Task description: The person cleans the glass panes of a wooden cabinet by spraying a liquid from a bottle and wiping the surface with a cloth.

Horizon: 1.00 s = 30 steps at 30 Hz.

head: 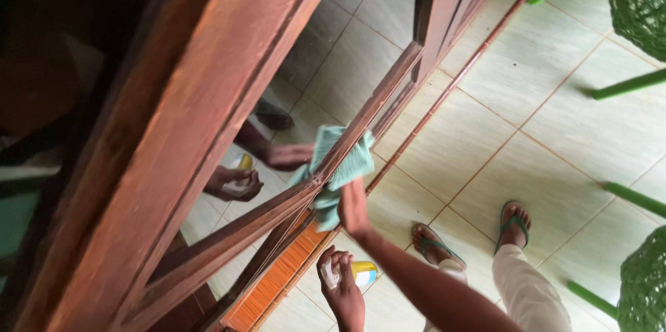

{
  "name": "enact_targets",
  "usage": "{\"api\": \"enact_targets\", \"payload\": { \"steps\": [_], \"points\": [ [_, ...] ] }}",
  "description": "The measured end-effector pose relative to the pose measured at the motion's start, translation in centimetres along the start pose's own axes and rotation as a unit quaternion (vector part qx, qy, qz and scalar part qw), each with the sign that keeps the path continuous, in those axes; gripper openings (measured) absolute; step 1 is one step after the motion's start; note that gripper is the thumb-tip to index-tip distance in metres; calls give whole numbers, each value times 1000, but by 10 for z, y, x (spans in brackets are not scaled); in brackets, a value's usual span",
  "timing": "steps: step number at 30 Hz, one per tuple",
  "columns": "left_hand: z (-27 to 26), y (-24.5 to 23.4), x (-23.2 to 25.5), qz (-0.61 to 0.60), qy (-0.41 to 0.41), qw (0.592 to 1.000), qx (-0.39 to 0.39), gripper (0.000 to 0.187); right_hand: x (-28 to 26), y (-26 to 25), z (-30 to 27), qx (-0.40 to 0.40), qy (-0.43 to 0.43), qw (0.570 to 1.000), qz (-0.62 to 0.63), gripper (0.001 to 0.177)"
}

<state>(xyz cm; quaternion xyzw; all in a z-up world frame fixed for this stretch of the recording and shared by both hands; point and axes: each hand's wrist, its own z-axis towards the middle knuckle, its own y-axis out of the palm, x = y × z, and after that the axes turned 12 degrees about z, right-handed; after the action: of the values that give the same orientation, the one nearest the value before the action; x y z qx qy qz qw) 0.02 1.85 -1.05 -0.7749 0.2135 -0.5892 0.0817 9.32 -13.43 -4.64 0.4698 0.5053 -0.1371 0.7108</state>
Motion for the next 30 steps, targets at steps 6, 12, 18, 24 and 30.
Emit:
{"api": "enact_targets", "payload": {
  "steps": [6,12,18,24,30],
  "points": [
    [-4,2,-5,16,-29,999,3,37,16,-83,140,39,-78,994,-63,27],
    [-13,2,-8,19,-23,1000,-7,38,67,-52,101,51,-173,924,-338,29],
    [-7,-1,10,46,-45,998,-16,37,11,-12,50,112,-78,988,-73,61],
    [12,25,59,109,137,984,-29,35,-96,-55,49,230,226,855,407,103],
    [2,63,147,81,175,966,-173,74,-183,-111,41,80,170,804,564,103]
  ]
}}
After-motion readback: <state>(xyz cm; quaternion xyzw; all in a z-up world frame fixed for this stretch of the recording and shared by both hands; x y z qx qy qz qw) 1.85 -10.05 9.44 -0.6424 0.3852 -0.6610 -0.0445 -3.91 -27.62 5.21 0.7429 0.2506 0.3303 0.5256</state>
